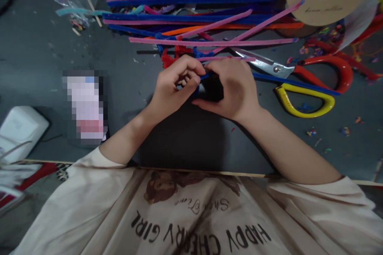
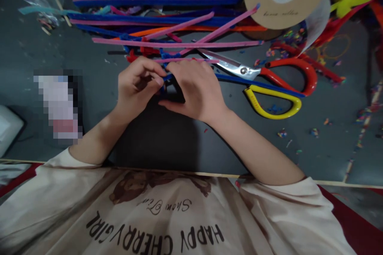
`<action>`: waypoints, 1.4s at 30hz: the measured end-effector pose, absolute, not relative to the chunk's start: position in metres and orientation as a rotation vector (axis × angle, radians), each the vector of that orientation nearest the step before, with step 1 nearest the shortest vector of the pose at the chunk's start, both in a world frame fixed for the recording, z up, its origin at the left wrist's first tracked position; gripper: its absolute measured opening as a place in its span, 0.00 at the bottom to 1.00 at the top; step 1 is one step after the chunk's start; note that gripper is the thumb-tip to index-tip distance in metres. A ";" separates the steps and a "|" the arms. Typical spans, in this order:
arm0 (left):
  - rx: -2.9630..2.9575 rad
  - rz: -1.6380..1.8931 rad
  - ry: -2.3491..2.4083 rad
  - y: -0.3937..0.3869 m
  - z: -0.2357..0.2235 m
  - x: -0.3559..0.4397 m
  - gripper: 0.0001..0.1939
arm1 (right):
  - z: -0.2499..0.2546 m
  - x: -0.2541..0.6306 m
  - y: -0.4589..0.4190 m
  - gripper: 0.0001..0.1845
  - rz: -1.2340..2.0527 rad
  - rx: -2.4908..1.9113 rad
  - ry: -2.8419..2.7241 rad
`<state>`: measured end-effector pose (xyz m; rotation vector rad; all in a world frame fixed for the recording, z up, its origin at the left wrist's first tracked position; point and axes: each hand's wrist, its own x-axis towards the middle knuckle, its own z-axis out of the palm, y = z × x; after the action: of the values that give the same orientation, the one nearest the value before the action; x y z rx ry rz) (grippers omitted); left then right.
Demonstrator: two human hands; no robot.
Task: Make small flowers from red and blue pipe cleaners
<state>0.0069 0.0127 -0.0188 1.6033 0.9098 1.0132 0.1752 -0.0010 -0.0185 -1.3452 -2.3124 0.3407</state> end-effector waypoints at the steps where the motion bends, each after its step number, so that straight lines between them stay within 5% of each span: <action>1: 1.604 1.004 0.915 0.013 -0.019 0.007 0.08 | -0.018 0.175 -0.001 0.26 0.343 -1.350 -2.312; 23: 1.494 1.049 0.815 0.015 -0.023 0.001 0.07 | -0.022 0.183 -0.003 0.08 0.330 -1.144 -2.149; 42: 1.492 0.934 0.900 0.020 -0.020 -0.001 0.05 | -0.022 0.188 0.001 0.11 0.527 -1.247 -2.052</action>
<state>-0.0014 0.0198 -0.0197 1.4925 0.9001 0.9337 0.1876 0.0009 -0.0218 -1.2467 -2.0521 0.5271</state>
